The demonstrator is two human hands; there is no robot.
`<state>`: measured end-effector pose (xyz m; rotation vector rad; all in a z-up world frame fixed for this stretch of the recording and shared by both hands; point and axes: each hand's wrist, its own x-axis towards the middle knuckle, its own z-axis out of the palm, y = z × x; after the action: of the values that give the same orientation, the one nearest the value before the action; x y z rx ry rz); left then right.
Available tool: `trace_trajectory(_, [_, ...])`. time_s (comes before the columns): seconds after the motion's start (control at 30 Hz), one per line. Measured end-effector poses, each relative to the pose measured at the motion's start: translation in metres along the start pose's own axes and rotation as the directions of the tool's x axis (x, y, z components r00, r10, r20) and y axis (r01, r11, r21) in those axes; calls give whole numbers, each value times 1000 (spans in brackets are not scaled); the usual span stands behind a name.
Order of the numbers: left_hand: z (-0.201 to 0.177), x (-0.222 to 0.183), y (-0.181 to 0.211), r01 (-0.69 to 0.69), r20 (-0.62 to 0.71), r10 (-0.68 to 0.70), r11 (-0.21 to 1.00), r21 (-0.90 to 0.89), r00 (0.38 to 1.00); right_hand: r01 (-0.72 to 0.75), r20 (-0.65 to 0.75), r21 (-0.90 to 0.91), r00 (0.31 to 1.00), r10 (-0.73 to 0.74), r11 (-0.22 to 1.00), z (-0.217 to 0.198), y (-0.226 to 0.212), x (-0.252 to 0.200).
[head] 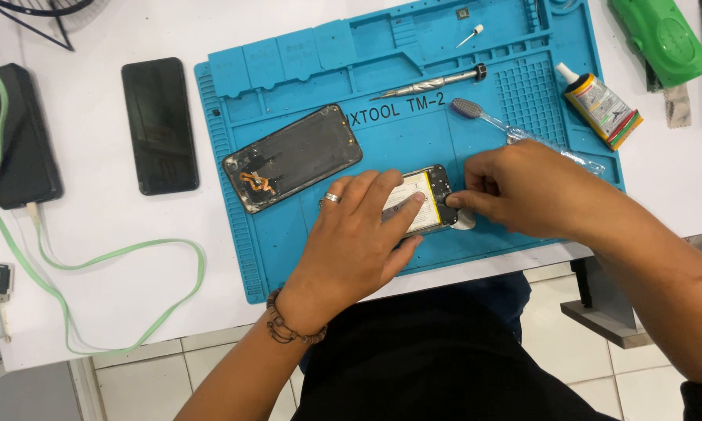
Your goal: Disassembling a mobile phone, cleaning internal components with a brush and spray, and preparing to reassemble it.
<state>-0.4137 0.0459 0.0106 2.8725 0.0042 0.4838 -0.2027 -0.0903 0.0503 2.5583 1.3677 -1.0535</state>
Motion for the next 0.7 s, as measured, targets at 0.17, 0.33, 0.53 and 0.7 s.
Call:
trace_trajectory(0.17, [-29,-16,-9,59,-72,-82,959,-276,994,3,-66,118,998,4,993,-3,-1,-14])
trace_trajectory(0.33, [-68,-42,-50,273,-153,-287,956,-107,946,313,-311,-7,902,-299,950,12,-16,-15])
trace_trajectory(0.53, [-63,-64,-76,446,-25,-446,895,7,895,574,-298,-351,680,-670,739,20,-32,-1])
trace_trajectory(0.7, [-58,-66,-78,440,-67,-441,897,-39,895,525,-241,-450,707,-665,722,18,-32,12])
